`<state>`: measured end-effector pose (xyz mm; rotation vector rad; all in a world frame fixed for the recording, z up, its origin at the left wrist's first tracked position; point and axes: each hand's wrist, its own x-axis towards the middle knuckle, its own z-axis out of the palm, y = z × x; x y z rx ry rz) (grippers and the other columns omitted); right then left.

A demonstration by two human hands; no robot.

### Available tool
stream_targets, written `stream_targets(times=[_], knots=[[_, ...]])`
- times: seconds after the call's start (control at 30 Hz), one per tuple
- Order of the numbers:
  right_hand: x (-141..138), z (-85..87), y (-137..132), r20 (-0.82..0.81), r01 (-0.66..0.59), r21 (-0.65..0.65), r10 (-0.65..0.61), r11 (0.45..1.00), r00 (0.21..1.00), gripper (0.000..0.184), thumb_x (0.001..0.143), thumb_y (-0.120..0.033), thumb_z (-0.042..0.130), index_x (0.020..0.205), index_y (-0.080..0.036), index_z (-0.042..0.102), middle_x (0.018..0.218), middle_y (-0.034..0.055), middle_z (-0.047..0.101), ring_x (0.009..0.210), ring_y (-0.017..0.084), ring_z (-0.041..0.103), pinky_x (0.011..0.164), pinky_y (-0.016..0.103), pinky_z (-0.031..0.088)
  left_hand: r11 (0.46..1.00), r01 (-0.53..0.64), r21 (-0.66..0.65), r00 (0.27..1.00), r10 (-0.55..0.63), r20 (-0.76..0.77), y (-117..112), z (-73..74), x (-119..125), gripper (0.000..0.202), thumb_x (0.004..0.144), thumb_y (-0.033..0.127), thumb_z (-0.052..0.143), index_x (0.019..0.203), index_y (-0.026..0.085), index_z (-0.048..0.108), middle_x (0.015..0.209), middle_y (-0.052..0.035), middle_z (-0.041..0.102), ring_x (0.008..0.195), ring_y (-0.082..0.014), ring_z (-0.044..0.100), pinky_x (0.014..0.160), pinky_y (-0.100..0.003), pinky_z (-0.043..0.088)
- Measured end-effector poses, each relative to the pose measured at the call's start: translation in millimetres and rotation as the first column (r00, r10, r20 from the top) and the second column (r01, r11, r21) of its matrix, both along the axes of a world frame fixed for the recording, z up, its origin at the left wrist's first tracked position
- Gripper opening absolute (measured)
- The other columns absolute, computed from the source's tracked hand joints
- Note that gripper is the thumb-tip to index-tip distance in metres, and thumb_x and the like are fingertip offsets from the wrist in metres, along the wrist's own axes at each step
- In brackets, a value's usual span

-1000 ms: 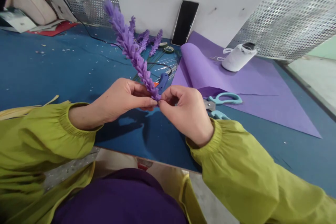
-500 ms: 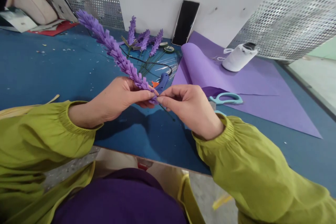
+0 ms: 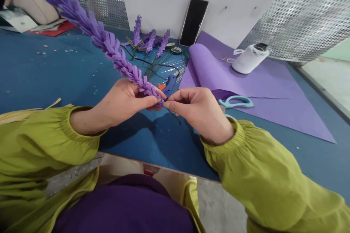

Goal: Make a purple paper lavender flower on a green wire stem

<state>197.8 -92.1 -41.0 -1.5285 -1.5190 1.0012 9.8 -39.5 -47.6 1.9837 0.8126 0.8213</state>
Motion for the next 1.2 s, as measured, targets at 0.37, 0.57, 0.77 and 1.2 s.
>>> stream_targets(times=[0.37,0.57,0.77,1.2], knots=[[-1,-1.1,1,-0.025,-0.027,-0.052,0.026,0.998,0.999,0.035,0.066,-0.051,0.079,0.07,-0.016,0.072,0.063,0.0014,0.063,0.058,0.011,0.05,0.055,0.027,0.039,0.987,0.04,-0.158,0.999,-0.04,0.006,1,1.1,-2,0.017,0.084,0.028,0.063,0.086,0.017,0.075,0.082,-0.0014,0.074,0.08,-0.0153,0.066,0.069,-0.024,0.047],[0,-3.5,2,-0.111,-0.126,-0.098,0.115,0.987,0.987,0.028,0.069,-0.044,0.079,0.068,-0.017,0.071,0.065,0.0,0.063,0.062,0.011,0.052,0.062,0.028,0.041,0.925,0.097,-0.366,0.994,-0.069,0.089,2,0.0,-3,0.016,0.083,0.026,0.066,0.09,0.015,0.075,0.088,-0.0018,0.074,0.083,-0.0139,0.064,0.072,-0.024,0.048],[-4,-6.2,3,-0.264,-0.17,-0.145,0.128,0.975,0.956,0.027,0.069,-0.041,0.08,0.063,-0.017,0.067,0.06,-0.0016,0.056,0.058,0.009,0.046,0.058,0.027,0.038,0.943,0.134,-0.306,0.986,-0.097,0.135,3,0.5,-3,0.013,0.083,0.023,0.065,0.086,0.016,0.075,0.086,-0.0009,0.074,0.083,-0.0142,0.064,0.079,-0.026,0.047],[-2,-5.9,0,-0.23,-0.082,-0.033,0.072,0.996,0.971,0.026,0.077,-0.042,0.074,0.068,-0.018,0.072,0.065,0.0012,0.064,0.061,0.011,0.051,0.06,0.027,0.04,0.886,0.077,-0.457,0.984,0.007,0.178,7,0.4,-4,0.02,0.077,0.035,0.072,0.08,0.015,0.074,0.082,-0.0031,0.073,0.075,-0.0135,0.06,0.073,-0.028,0.045]])
